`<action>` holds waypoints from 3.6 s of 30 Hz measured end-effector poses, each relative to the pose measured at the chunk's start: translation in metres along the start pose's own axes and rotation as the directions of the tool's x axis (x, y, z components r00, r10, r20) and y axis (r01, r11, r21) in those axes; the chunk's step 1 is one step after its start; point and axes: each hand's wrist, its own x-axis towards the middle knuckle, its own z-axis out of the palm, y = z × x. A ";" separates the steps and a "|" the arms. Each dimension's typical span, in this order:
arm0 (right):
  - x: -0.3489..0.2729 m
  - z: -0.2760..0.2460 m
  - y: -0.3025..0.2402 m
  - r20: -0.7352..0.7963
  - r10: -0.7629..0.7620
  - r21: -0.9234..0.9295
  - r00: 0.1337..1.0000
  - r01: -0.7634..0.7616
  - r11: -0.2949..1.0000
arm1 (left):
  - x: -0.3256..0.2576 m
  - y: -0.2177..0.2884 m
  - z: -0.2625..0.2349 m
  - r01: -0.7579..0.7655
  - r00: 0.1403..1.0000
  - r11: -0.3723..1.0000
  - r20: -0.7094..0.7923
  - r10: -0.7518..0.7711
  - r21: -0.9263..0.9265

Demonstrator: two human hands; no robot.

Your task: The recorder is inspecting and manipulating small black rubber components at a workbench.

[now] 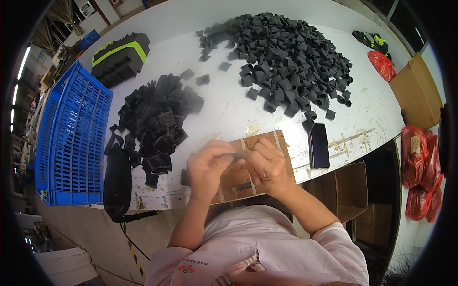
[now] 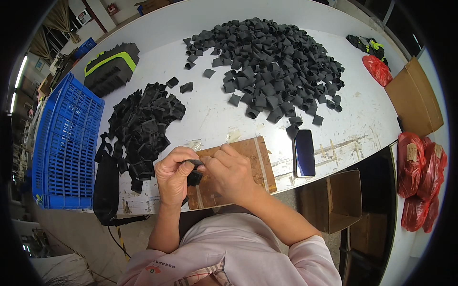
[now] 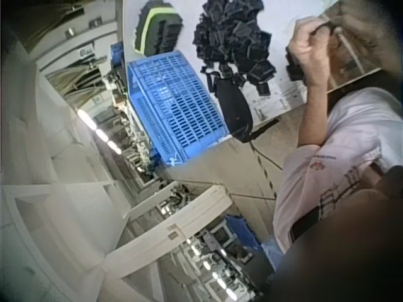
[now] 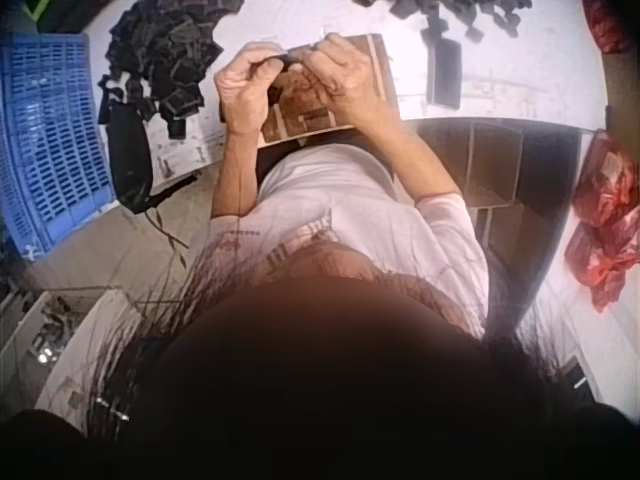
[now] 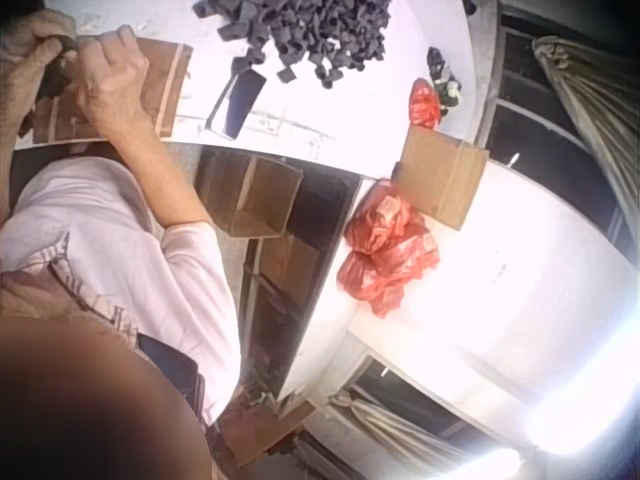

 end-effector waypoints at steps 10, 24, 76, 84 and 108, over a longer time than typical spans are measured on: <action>0.000 -0.005 -0.006 -0.082 0.030 -0.026 0.996 -0.032 0.999 | -0.018 0.003 0.009 0.153 0.985 0.978 -0.104 -0.139 0.142; -0.019 0.012 0.009 -0.096 0.157 0.153 0.983 -0.142 0.978 | -0.001 0.024 0.013 -0.228 0.972 0.607 0.214 0.096 0.762; -0.010 -0.048 0.050 -0.379 0.661 0.136 0.648 -0.667 0.732 | -0.131 -0.029 -0.063 0.279 0.946 0.429 -0.323 0.032 0.859; -0.100 0.040 -0.009 0.385 0.609 0.202 0.694 -0.707 0.678 | -0.141 -0.063 -0.079 0.130 0.984 0.122 -0.143 0.104 0.984; -0.085 0.044 -0.026 0.087 -0.003 -0.186 0.996 0.019 0.982 | -0.095 -0.006 -0.022 0.560 0.729 0.711 -0.154 -0.667 -0.425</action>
